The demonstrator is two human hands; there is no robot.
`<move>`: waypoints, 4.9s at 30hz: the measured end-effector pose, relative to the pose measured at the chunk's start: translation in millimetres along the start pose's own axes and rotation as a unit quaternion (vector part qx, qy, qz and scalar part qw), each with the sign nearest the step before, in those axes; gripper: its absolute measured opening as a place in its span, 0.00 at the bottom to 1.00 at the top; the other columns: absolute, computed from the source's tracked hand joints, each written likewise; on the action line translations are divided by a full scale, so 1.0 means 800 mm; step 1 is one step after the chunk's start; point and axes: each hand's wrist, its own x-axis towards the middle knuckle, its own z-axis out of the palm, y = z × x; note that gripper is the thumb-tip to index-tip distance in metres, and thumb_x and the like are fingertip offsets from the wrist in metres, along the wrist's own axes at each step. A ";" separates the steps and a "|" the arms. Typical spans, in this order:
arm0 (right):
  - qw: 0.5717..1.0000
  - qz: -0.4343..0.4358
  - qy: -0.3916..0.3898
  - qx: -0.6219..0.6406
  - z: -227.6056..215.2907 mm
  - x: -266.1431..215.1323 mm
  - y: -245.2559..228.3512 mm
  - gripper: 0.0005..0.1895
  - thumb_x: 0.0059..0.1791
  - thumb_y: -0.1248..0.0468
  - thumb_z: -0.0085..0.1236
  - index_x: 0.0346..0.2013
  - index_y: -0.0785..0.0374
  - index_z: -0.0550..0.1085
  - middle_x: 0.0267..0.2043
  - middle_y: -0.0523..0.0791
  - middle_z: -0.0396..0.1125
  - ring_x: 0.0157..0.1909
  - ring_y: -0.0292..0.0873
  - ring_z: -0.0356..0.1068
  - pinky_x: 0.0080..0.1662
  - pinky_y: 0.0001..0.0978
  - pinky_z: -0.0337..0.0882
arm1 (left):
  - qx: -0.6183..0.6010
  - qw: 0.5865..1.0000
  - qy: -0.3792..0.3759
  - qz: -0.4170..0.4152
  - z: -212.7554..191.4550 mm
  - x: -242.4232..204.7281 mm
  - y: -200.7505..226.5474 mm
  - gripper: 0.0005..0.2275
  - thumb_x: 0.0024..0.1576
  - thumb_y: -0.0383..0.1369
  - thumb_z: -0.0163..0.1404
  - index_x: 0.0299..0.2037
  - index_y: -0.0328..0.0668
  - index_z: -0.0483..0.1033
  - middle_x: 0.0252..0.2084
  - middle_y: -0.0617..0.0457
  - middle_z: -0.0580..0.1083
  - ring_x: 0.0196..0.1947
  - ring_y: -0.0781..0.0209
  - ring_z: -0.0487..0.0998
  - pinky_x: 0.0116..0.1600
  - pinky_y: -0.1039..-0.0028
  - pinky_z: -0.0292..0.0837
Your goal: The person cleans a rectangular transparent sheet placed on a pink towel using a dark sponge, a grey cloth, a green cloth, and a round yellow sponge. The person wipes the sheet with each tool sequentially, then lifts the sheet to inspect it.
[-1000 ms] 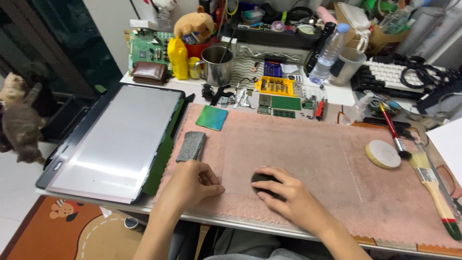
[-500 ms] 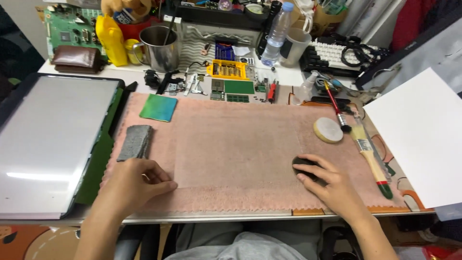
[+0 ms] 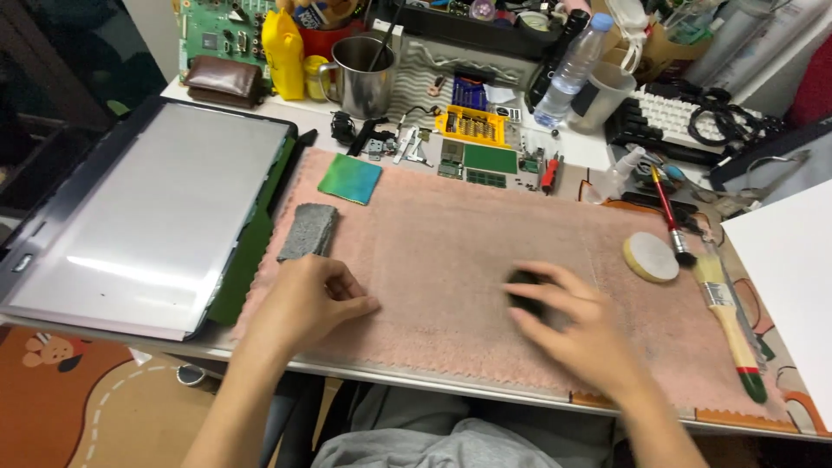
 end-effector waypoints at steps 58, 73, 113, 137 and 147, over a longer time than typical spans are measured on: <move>0.989 -0.063 -0.127 0.047 0.029 0.061 0.073 0.19 0.62 0.58 0.56 0.69 0.51 0.80 0.79 0.50 0.66 0.77 0.55 0.68 0.76 0.57 0.67 | -0.112 0.988 0.039 0.103 0.026 0.022 -0.006 0.50 0.47 0.27 0.77 0.84 0.57 0.66 0.62 0.56 0.84 0.46 0.60 0.82 0.56 0.71 0.84; 0.999 -0.035 -0.003 -0.008 -0.013 0.067 0.080 0.20 0.57 0.57 0.66 0.63 0.56 0.84 0.68 0.46 0.75 0.71 0.47 0.74 0.72 0.45 0.69 | -0.140 0.939 0.154 0.273 0.055 0.032 -0.013 0.41 0.53 0.34 0.73 0.79 0.44 0.68 0.70 0.41 0.80 0.69 0.51 0.82 0.72 0.62 0.78; 0.993 -0.056 -0.070 0.080 0.070 0.166 0.027 0.24 0.57 0.52 0.63 0.67 0.53 0.80 0.73 0.47 0.71 0.75 0.52 0.71 0.73 0.58 0.72 | -0.173 0.928 0.170 0.285 0.058 0.041 -0.017 0.31 0.66 0.32 0.57 0.80 0.37 0.63 0.77 0.38 0.74 0.75 0.47 0.78 0.78 0.58 0.73; 0.996 0.063 0.057 -0.003 -0.028 0.060 0.182 0.20 0.53 0.60 0.70 0.60 0.57 0.85 0.66 0.45 0.78 0.70 0.45 0.76 0.72 0.43 0.70 | -0.155 0.916 0.167 0.329 0.075 0.062 -0.036 0.30 0.62 0.21 0.55 0.78 0.34 0.66 0.73 0.38 0.78 0.73 0.49 0.81 0.78 0.60 0.72; 0.989 0.106 0.091 -0.041 -0.074 0.083 0.191 0.24 0.55 0.58 0.68 0.67 0.56 0.81 0.71 0.48 0.74 0.69 0.52 0.74 0.71 0.55 0.73 | -0.113 0.912 0.223 0.326 0.061 0.037 -0.021 0.24 0.62 0.17 0.52 0.71 0.37 0.77 0.70 0.43 0.81 0.66 0.46 0.85 0.73 0.61 0.81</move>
